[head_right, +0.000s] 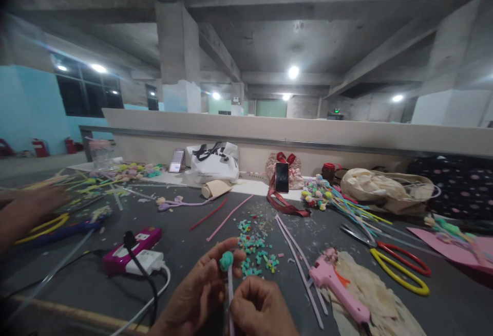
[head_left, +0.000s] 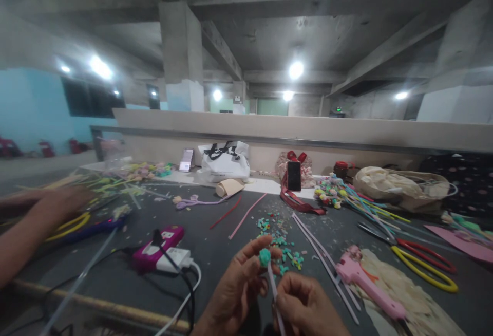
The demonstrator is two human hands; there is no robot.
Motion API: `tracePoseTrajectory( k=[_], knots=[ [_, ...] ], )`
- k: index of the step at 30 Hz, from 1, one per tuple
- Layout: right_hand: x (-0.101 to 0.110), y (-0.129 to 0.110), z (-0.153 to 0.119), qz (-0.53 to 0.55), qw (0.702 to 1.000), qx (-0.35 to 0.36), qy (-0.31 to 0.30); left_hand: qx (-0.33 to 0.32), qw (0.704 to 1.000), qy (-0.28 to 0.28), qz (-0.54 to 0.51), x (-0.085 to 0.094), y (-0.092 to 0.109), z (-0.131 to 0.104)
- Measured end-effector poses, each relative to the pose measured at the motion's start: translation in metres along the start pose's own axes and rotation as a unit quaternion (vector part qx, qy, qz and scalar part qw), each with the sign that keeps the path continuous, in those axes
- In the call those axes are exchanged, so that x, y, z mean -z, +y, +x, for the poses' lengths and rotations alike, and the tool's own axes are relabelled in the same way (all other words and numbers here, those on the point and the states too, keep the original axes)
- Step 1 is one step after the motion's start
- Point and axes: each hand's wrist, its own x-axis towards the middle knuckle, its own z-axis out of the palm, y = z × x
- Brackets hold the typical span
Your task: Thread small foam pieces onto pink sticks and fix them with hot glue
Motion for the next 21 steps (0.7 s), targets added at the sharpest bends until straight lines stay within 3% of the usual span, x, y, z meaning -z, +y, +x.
tracePoseTrajectory(
  k=[3,6,9,13,17,21],
  knots=[
    [0.002,0.000,0.001,0.003,0.999,0.027,0.028,-0.012,1.000,-0.008,-0.002,0.001,-0.001,0.001],
    [0.004,0.003,0.004,0.014,0.997,0.049,0.053,0.027,0.999,0.007,0.032,-0.004,-0.006,0.002],
    [0.005,0.010,0.007,0.024,0.997,0.052,0.048,0.058,0.996,0.043,0.057,-0.015,-0.012,0.001],
    [0.007,0.020,0.009,0.052,0.997,0.047,0.018,0.050,0.993,0.082,0.070,-0.022,-0.015,0.001],
    [0.020,0.018,0.009,0.021,0.999,0.049,0.000,0.048,0.980,0.115,0.155,-0.016,-0.009,0.003],
    [0.040,0.007,0.013,-0.024,0.996,0.069,0.053,0.060,0.969,0.115,0.210,-0.015,-0.006,0.002]
  ],
)
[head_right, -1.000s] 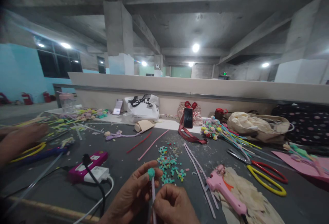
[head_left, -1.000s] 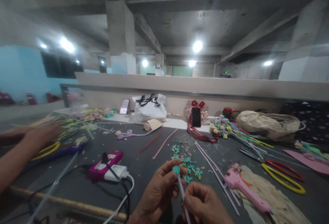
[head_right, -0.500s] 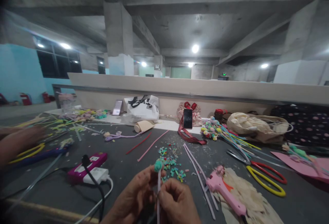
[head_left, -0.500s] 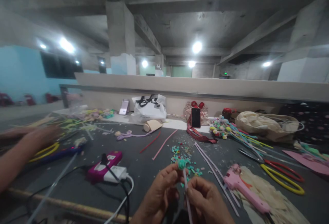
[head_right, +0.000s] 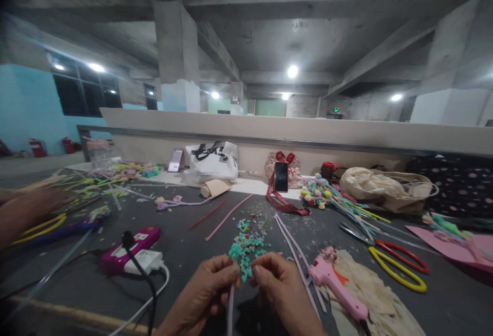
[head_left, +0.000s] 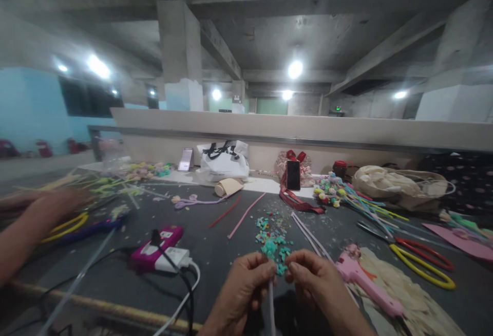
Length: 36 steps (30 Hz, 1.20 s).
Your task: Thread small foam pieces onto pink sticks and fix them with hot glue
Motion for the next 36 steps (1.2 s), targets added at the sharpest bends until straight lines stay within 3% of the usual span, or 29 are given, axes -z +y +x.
tracePoseTrajectory(
  k=[4,10,27,36],
  knots=[
    [0.008,-0.009,0.006,-0.026,0.999,0.035,-0.028,-0.019,0.998,0.027,0.049,-0.005,-0.002,-0.002],
    [0.004,-0.019,0.004,-0.119,0.988,0.082,-0.050,-0.014,0.993,0.003,0.115,-0.004,-0.006,0.004],
    [0.001,-0.023,0.002,-0.218,0.963,0.151,-0.046,-0.028,0.993,-0.007,0.111,-0.009,-0.010,0.002],
    [0.003,-0.020,0.002,-0.217,0.965,0.138,-0.053,-0.012,0.995,-0.011,0.103,-0.010,-0.010,0.001]
  ],
)
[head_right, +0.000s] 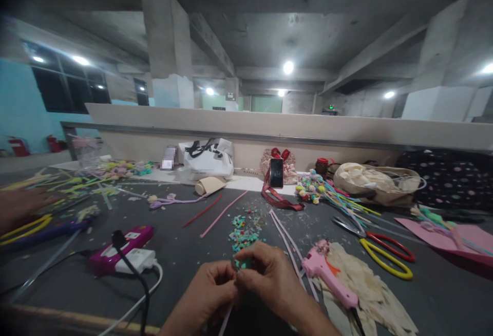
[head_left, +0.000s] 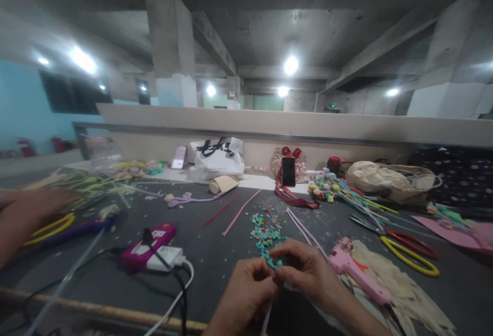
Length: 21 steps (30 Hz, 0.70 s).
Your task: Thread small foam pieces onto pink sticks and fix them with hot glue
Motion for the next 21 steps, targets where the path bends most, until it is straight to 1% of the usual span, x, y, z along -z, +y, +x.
tracePoseTrajectory(
  k=[3,5,7,9,11,13,14,16,21],
  knots=[
    [0.005,0.001,-0.001,0.041,0.999,-0.014,0.021,0.005,1.000,-0.004,-0.021,0.002,0.001,0.000],
    [0.006,0.004,-0.003,0.080,0.994,-0.053,0.059,0.009,0.999,-0.004,-0.042,0.004,0.002,0.000],
    [0.002,0.009,-0.007,0.123,0.984,-0.105,0.080,0.022,0.997,-0.014,-0.072,0.006,0.003,0.001],
    [-0.008,0.016,-0.012,0.170,0.974,-0.134,0.069,0.038,0.993,-0.038,-0.108,0.007,0.004,0.002],
    [-0.022,0.023,-0.016,0.212,0.969,-0.124,0.032,0.043,0.988,-0.056,-0.139,0.007,0.004,0.002],
    [-0.035,0.029,-0.019,0.245,0.964,-0.101,-0.006,0.027,0.987,-0.043,-0.154,0.005,0.004,0.002],
    [-0.040,0.030,-0.019,0.260,0.961,-0.094,-0.014,0.016,0.988,-0.030,-0.154,0.005,0.003,0.002],
    [-0.048,0.032,-0.017,0.283,0.955,-0.090,-0.009,0.006,0.990,-0.010,-0.141,0.005,0.002,0.002],
    [-0.052,0.027,-0.011,0.291,0.951,-0.107,0.025,0.024,0.995,-0.040,-0.092,0.012,-0.002,0.007]
  ],
)
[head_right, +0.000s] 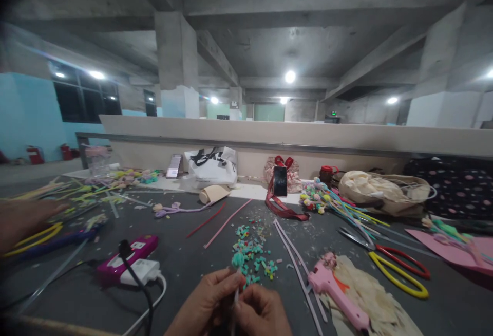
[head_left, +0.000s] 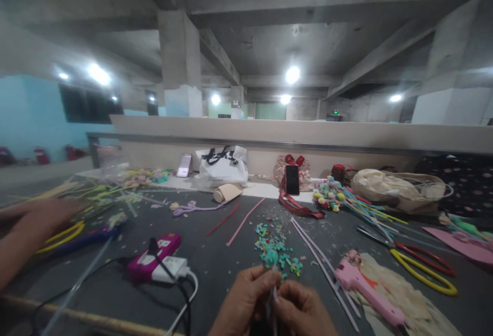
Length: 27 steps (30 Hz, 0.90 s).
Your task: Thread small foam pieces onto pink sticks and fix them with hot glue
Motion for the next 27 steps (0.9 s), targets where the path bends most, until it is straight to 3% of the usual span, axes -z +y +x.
tracePoseTrajectory(
  k=[9,17,21,27],
  knots=[
    [-0.002,0.000,0.002,-0.122,0.989,0.008,0.088,0.013,0.998,-0.002,-0.064,-0.001,-0.007,0.004],
    [-0.007,0.009,-0.002,-0.102,0.992,-0.028,0.072,0.016,0.996,0.015,-0.089,0.003,-0.008,0.004],
    [0.001,0.010,-0.010,-0.088,0.994,-0.017,0.067,0.023,0.992,0.039,-0.115,0.007,0.000,0.003],
    [0.028,-0.019,-0.021,-0.173,0.978,-0.017,0.117,0.052,0.986,0.064,-0.146,0.010,0.005,0.004]
  ],
)
